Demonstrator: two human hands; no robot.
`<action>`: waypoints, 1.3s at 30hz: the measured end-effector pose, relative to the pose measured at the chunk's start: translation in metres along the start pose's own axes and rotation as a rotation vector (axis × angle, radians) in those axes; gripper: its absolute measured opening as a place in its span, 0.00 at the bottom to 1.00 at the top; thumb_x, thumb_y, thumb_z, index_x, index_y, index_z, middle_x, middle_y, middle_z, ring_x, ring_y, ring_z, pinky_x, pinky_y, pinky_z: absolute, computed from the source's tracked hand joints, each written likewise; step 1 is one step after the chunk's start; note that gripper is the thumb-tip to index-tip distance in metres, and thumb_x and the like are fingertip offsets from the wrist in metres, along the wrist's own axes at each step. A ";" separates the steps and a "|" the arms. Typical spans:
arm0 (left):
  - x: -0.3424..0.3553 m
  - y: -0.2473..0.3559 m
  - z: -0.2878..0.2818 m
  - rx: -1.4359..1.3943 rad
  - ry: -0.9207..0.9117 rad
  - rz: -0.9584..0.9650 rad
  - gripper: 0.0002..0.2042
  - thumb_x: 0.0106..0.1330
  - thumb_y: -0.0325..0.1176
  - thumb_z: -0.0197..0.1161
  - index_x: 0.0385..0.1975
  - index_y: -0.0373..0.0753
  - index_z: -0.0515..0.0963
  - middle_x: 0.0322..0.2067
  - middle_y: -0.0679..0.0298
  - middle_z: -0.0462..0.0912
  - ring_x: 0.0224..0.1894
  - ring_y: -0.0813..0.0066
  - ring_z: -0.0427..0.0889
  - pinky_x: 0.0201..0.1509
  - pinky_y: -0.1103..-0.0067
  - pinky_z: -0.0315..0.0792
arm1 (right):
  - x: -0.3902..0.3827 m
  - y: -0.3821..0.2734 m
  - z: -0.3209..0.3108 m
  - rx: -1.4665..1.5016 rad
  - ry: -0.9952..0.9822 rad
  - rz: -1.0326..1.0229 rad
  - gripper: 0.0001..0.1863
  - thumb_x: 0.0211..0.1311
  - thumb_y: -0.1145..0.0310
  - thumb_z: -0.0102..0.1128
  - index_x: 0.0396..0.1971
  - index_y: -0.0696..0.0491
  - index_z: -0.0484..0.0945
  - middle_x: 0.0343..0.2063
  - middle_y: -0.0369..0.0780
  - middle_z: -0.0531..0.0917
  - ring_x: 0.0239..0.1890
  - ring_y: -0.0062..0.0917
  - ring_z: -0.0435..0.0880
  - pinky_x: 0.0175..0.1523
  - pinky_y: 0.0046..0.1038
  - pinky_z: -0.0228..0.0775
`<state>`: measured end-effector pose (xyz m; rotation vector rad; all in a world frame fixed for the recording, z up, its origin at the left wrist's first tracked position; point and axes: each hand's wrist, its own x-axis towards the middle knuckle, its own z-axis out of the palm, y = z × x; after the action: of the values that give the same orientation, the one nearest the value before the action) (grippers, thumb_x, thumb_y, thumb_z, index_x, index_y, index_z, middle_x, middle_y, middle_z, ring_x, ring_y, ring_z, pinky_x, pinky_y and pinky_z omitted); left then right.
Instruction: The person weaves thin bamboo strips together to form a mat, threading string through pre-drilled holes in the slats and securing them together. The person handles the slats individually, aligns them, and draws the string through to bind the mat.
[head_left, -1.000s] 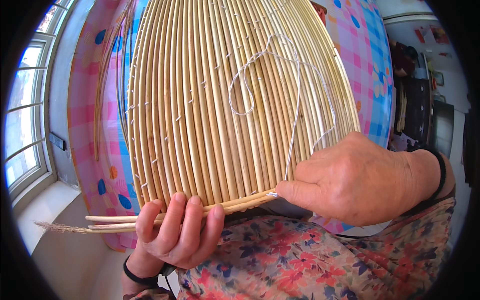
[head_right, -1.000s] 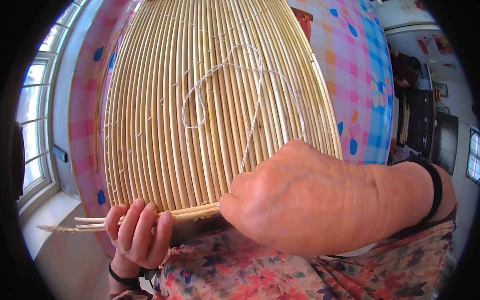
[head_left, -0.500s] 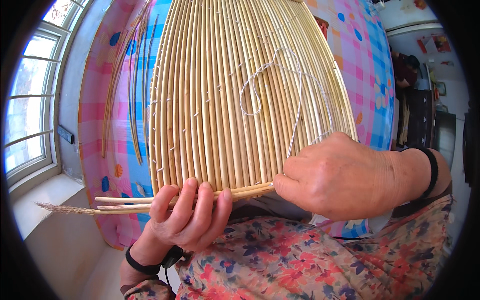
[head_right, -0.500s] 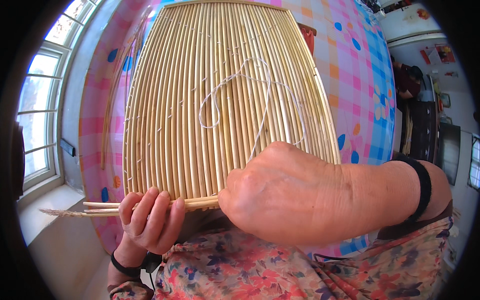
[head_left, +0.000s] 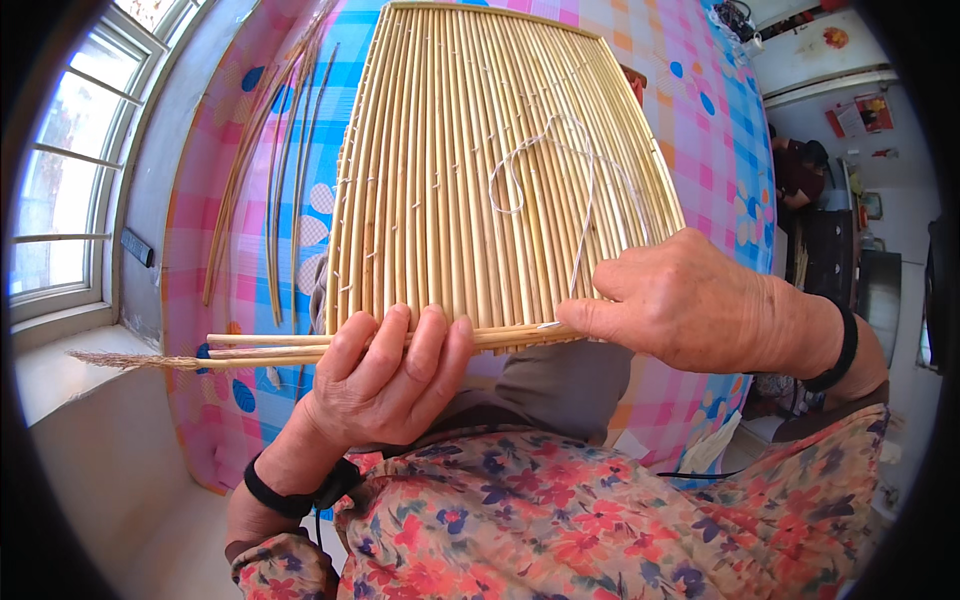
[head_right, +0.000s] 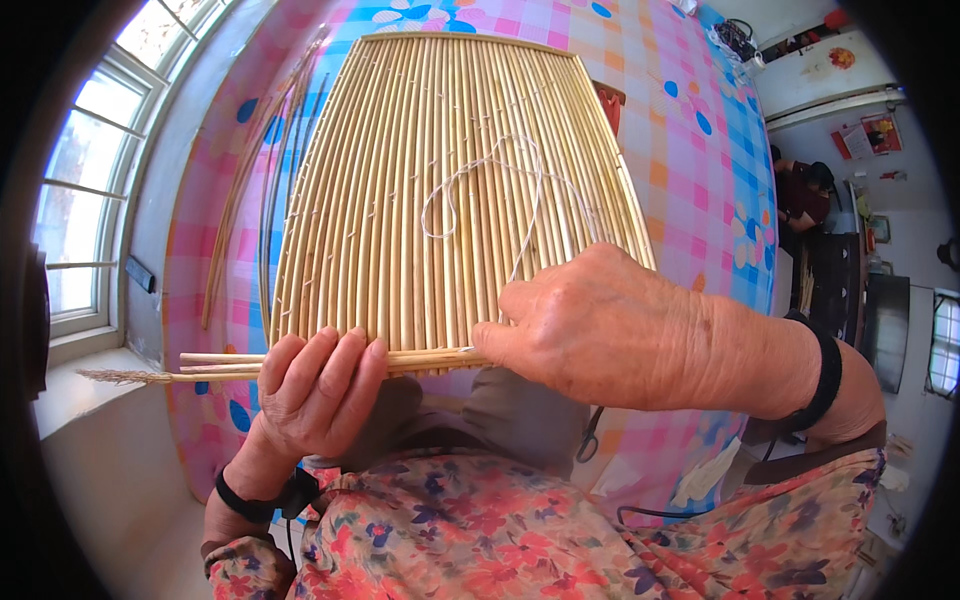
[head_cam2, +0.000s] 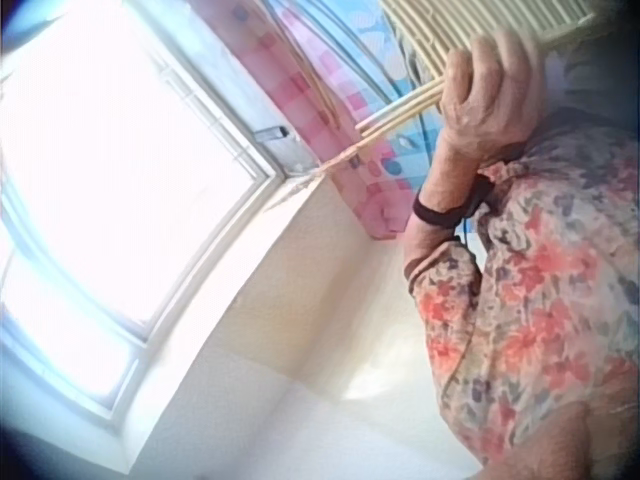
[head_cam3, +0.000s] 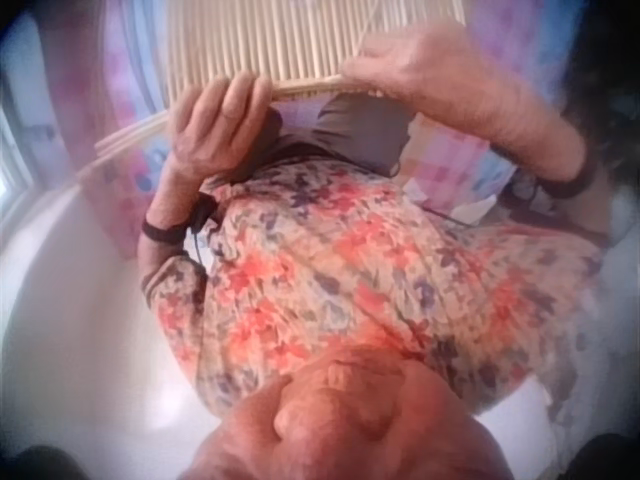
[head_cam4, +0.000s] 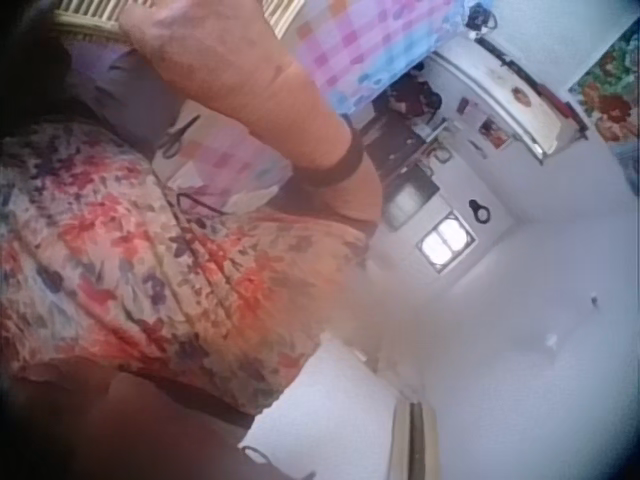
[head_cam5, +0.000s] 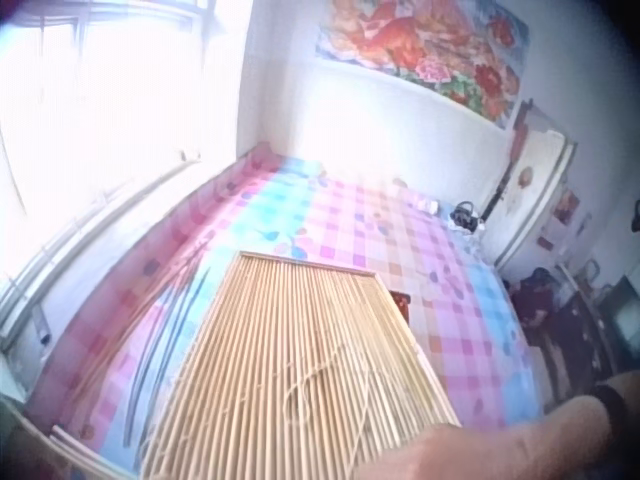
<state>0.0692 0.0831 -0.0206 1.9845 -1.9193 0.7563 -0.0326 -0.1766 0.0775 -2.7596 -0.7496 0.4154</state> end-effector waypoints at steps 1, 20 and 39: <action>0.001 -0.001 -0.001 -0.006 0.003 0.005 0.11 0.64 0.33 0.58 0.44 0.41 0.81 0.40 0.64 0.81 0.41 0.69 0.79 0.43 0.73 0.73 | 0.000 -0.001 -0.002 -0.009 0.001 -0.004 0.03 0.52 0.72 0.55 0.25 0.54 0.73 0.20 0.38 0.75 0.24 0.30 0.82 0.24 0.32 0.76; 0.053 -0.039 -0.031 0.050 0.157 0.005 0.17 0.56 0.30 0.65 0.47 0.37 0.80 0.40 0.63 0.81 0.38 0.72 0.78 0.42 0.72 0.68 | -0.009 -0.002 -0.070 -0.392 0.120 0.028 0.10 0.52 0.70 0.58 0.35 0.46 0.81 0.22 0.35 0.73 0.25 0.28 0.80 0.25 0.29 0.71; 0.051 -0.045 -0.020 0.072 0.222 0.024 0.17 0.56 0.31 0.63 0.46 0.35 0.79 0.38 0.63 0.78 0.36 0.72 0.76 0.39 0.72 0.68 | -0.002 0.001 -0.068 -0.334 0.133 0.020 0.10 0.53 0.69 0.60 0.37 0.43 0.81 0.21 0.37 0.73 0.24 0.30 0.81 0.26 0.29 0.72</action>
<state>0.1094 0.0546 0.0313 1.8330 -1.8121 1.0193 -0.0106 -0.1900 0.1405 -3.0670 -0.8239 0.1153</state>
